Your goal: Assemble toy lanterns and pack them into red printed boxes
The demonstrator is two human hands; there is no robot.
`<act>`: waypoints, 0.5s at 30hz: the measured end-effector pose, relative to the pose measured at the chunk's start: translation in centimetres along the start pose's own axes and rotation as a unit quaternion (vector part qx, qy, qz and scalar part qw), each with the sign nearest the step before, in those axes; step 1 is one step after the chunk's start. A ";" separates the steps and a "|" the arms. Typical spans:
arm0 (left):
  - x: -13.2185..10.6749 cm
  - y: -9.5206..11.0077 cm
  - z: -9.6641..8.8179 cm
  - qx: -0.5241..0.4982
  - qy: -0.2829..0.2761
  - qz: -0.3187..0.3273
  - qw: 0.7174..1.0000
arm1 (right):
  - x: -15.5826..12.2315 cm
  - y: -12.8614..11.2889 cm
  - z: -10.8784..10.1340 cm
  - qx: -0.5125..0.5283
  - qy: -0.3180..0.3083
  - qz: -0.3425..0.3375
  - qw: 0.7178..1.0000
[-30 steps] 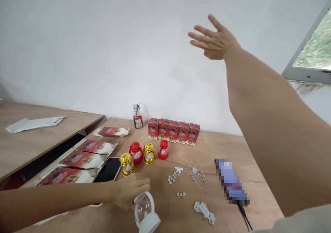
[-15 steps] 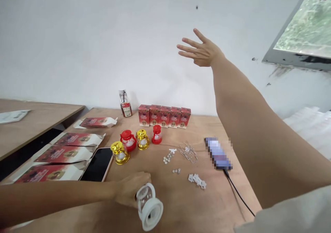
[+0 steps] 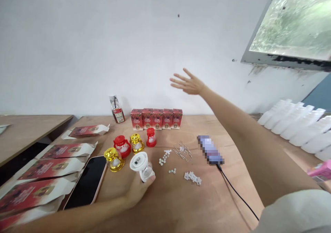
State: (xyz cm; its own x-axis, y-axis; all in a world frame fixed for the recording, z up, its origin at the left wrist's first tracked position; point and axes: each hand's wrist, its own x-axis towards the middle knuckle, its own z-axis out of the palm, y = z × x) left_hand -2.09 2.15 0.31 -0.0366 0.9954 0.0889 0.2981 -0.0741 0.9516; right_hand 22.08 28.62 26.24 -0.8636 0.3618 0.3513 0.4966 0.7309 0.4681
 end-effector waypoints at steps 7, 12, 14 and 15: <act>1.2 -2.2 2.7 -0.092 0.258 -0.012 0.962 | -5.8 -24.5 3.9 0.127 0.162 0.260 0.943; 1.4 -3.9 2.7 -0.007 0.241 0.037 0.970 | -10.3 -36.0 7.3 0.214 0.070 0.432 0.873; 1.4 -4.0 2.4 0.000 0.203 0.047 0.978 | -11.2 -37.7 8.4 0.218 0.036 0.461 0.860; 1.5 -4.0 2.2 0.007 0.192 0.053 0.980 | -11.5 -38.1 8.9 0.218 0.022 0.471 0.855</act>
State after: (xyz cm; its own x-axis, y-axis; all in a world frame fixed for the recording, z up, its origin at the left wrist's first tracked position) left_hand -1.20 4.03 -4.01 -0.3599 0.8858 0.2930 0.3331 -0.1713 0.9272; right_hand 12.37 1.74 -2.82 -0.0906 0.8934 0.4400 0.8820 0.2772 -0.3812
